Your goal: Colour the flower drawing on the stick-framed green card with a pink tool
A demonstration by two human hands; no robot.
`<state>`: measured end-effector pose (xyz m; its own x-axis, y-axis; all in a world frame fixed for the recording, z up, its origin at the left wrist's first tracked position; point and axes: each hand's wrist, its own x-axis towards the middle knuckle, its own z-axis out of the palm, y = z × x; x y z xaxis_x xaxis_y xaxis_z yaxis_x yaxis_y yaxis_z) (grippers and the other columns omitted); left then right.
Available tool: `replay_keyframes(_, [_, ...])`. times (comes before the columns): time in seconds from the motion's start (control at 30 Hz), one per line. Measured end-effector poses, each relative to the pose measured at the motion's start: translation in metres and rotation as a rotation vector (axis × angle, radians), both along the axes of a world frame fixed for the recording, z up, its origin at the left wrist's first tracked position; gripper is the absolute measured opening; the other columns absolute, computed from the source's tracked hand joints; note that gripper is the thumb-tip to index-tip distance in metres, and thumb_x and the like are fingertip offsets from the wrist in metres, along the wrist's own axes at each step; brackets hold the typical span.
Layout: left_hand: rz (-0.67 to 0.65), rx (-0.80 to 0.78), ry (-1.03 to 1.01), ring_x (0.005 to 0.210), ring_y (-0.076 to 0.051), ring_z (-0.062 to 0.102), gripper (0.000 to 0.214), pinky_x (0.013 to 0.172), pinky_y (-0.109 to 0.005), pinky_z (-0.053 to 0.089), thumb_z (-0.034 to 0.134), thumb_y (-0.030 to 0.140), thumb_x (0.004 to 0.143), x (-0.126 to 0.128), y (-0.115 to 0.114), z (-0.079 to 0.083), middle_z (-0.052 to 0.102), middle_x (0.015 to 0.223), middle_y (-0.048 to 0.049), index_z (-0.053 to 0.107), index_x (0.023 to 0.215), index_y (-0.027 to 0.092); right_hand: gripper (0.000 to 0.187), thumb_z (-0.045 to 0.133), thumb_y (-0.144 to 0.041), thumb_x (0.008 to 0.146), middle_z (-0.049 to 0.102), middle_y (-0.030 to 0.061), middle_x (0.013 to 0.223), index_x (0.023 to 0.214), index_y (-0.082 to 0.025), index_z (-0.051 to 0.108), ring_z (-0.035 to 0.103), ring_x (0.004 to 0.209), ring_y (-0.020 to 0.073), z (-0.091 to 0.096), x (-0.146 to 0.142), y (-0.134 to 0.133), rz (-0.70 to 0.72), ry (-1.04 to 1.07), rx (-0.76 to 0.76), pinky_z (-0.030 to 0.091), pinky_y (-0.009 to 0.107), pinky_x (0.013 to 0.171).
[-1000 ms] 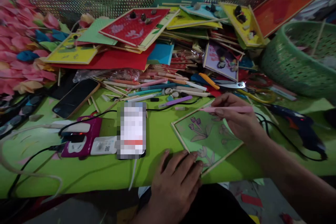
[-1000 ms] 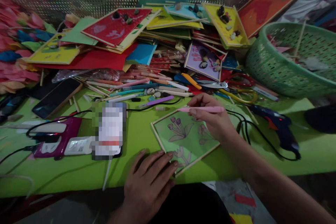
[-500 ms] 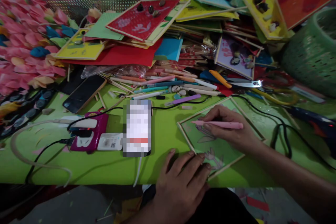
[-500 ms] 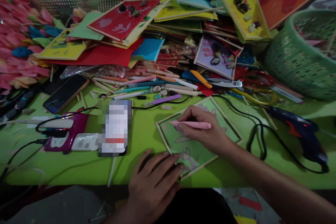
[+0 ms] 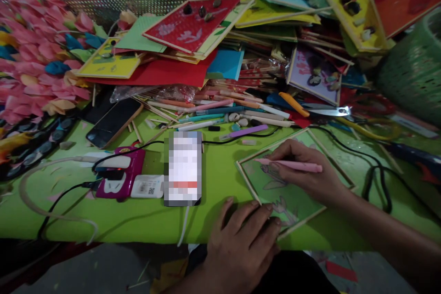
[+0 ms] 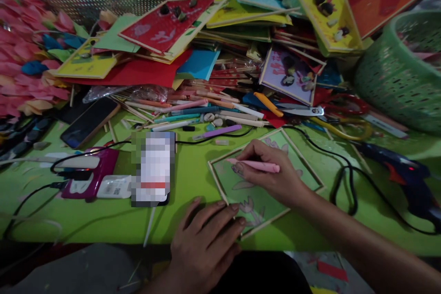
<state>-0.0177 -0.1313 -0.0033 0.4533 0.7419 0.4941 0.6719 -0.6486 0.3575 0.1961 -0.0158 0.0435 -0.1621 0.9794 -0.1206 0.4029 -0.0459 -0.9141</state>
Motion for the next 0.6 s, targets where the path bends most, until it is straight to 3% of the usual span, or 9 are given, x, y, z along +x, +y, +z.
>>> replay_keyframes(0.2, [-0.011,0.003,0.016,0.123,-0.019,0.066,0.026,0.125,-0.044,0.032,0.071,0.038,0.097,-0.0009,-0.0003,-0.0004,0.074,0.138,0.0029,0.077,0.121,0.031,0.028,0.083,-0.049,0.08,0.076,0.0036,0.075,0.077,-0.023,0.073,0.066,0.066,0.0187,0.0016,-0.0017,-0.0002,0.018,-0.011,-0.003,0.053,0.027,0.056])
replay_keyframes(0.43, [-0.024,-0.022,-0.042,0.126,-0.016,0.063,0.025,0.131,-0.04,0.022,0.067,0.035,0.101,-0.0004,0.0015,0.0008,0.074,0.138,0.0055,0.076,0.122,0.028,0.027,0.082,-0.049,0.081,0.075,0.0032,0.073,0.077,-0.023,0.073,0.065,0.065,0.019,-0.0009,-0.0019,-0.0006,-0.018,-0.031,0.037,0.051,0.028,0.055])
replay_keyframes(0.6, [-0.017,-0.021,-0.01,0.126,-0.019,0.064,0.026,0.127,-0.042,0.029,0.067,0.035,0.1,-0.0004,-0.0002,-0.0002,0.073,0.14,0.0031,0.076,0.124,0.03,0.027,0.081,-0.048,0.082,0.073,0.0024,0.072,0.076,-0.024,0.071,0.064,0.064,0.0188,0.0001,-0.002,-0.0004,-0.022,-0.042,0.054,0.05,0.029,0.054])
